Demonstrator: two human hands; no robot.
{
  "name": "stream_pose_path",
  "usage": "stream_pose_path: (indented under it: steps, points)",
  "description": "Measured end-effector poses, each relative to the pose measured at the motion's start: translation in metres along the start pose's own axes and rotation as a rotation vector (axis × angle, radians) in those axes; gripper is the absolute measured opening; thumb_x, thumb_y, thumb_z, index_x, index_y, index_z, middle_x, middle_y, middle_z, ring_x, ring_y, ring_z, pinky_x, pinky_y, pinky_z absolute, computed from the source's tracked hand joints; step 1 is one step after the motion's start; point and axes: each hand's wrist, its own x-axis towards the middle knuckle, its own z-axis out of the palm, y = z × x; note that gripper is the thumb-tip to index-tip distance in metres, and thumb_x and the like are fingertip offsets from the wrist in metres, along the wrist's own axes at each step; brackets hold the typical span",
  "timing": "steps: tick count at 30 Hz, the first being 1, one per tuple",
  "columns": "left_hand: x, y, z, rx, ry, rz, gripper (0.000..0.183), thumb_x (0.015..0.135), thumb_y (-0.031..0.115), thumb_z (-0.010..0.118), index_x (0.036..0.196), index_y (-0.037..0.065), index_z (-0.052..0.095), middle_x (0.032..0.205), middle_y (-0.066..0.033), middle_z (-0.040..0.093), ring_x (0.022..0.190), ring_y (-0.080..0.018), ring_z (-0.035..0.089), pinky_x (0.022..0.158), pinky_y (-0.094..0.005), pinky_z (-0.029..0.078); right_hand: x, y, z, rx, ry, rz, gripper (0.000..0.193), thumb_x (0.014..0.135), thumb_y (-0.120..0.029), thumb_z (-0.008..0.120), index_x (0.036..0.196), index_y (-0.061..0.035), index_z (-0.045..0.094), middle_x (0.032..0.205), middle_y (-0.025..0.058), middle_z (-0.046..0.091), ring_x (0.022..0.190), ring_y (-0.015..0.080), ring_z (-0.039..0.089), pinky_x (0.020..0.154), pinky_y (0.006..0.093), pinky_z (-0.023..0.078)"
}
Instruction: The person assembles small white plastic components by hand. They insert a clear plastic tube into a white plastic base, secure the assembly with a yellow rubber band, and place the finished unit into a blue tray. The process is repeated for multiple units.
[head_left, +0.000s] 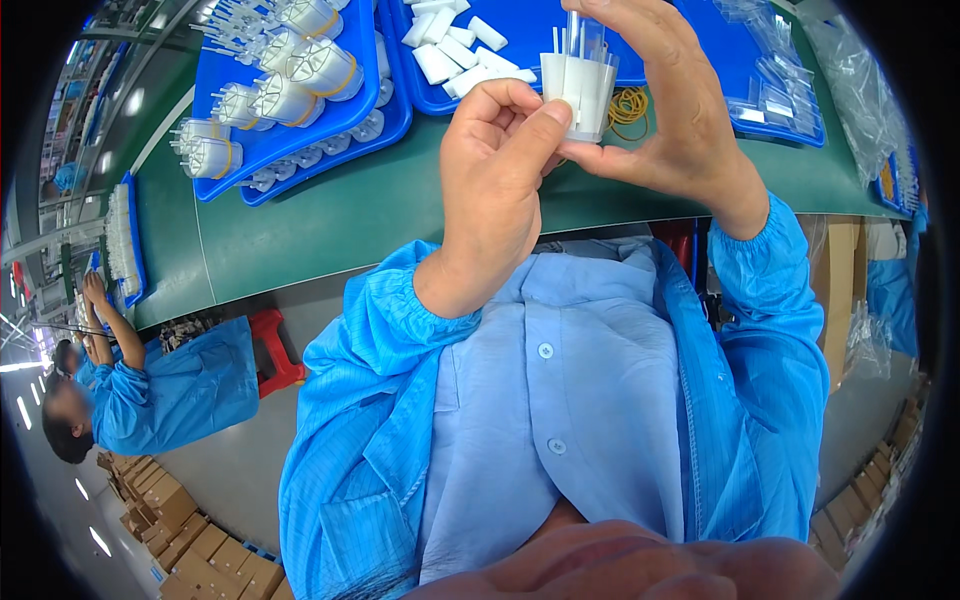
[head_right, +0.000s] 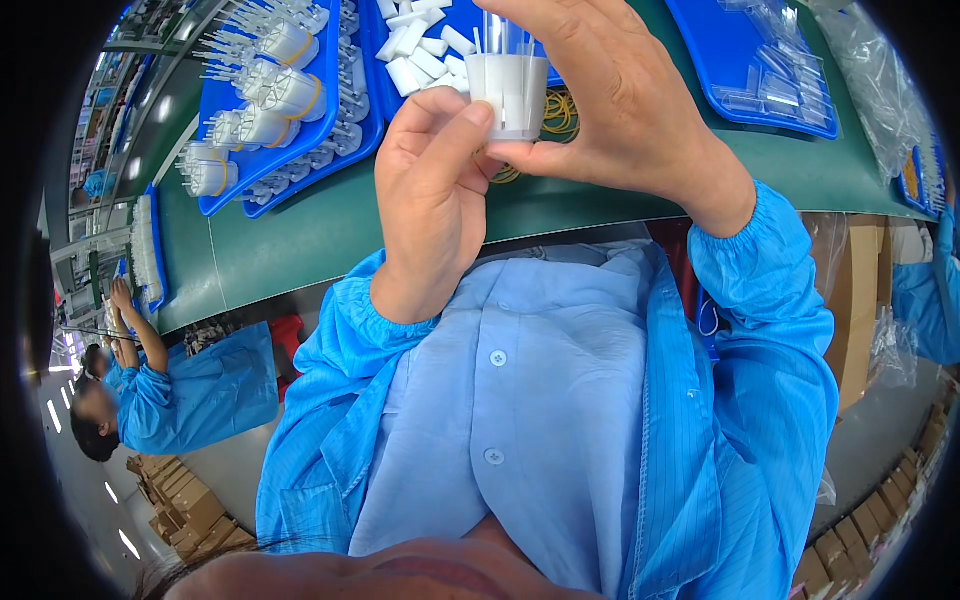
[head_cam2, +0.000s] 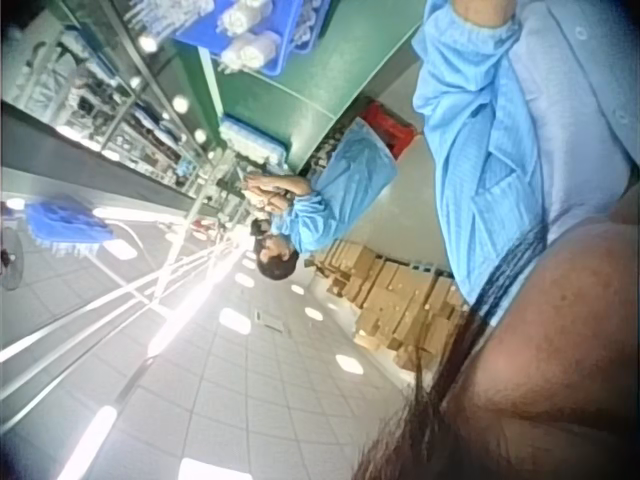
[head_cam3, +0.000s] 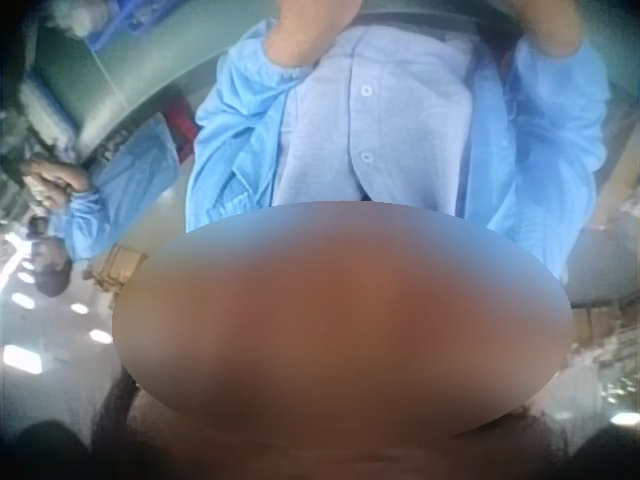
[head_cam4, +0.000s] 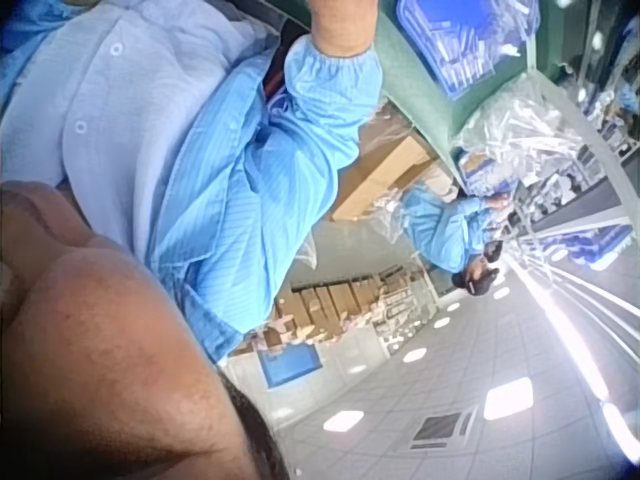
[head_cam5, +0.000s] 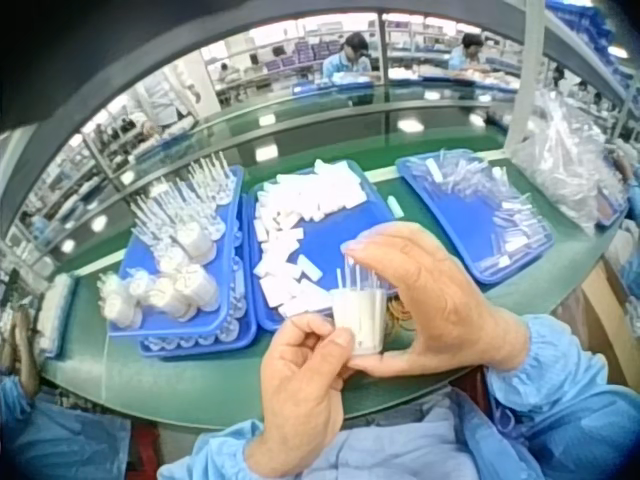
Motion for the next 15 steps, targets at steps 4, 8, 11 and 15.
stream_pose_path:
  steps: [4,8,11,15]
  points:
    - [-0.0009,0.0043,0.0043,-0.131,0.005,-0.024,0.012,0.092,0.006,0.055,0.101,0.002,0.049,0.097,-0.0087,0.058,0.085,-0.0144,0.059,0.076,-0.0306,0.053,-0.0046,-0.0016,0.0021,-0.052,0.029,0.056,0.075,0.059,-0.023,0.086,0.121,0.0007,0.052,0.112,0.0159,0.059,0.105,0.0351,0.056,0.086,0.0413,0.048]
    - [-0.0008,0.0026,0.0002,-0.138,-0.006,-0.007,0.012,0.093,0.008,0.053,0.104,0.002,0.049,0.100,-0.0084,0.055,0.091,-0.0160,0.058,0.080,-0.0327,0.053,-0.0055,-0.0033,0.0052,-0.130,0.088,0.001,0.061,0.061,-0.022,0.084,0.112,-0.0007,0.059,0.108,0.0141,0.064,0.106,0.0335,0.058,0.084,0.0408,0.050]
    - [-0.0005,0.0023,0.0008,-0.146,-0.001,-0.011,0.012,0.093,0.008,0.053,0.104,0.002,0.049,0.100,-0.0078,0.054,0.093,-0.0156,0.057,0.080,-0.0323,0.052,-0.0049,-0.0057,0.0037,-0.190,0.103,-0.050,0.051,0.063,-0.022,0.083,0.105,-0.0022,0.063,0.104,0.0133,0.067,0.105,0.0320,0.060,0.083,0.0407,0.050]
    - [0.0000,0.0020,-0.0003,-0.142,-0.005,-0.017,0.013,0.093,0.009,0.054,0.104,0.003,0.049,0.100,-0.0075,0.055,0.093,-0.0149,0.057,0.080,-0.0308,0.051,-0.0036,-0.0069,0.0047,-0.257,0.105,-0.095,0.044,0.064,-0.023,0.082,0.100,-0.0040,0.065,0.100,0.0131,0.068,0.102,0.0303,0.062,0.082,0.0411,0.050]
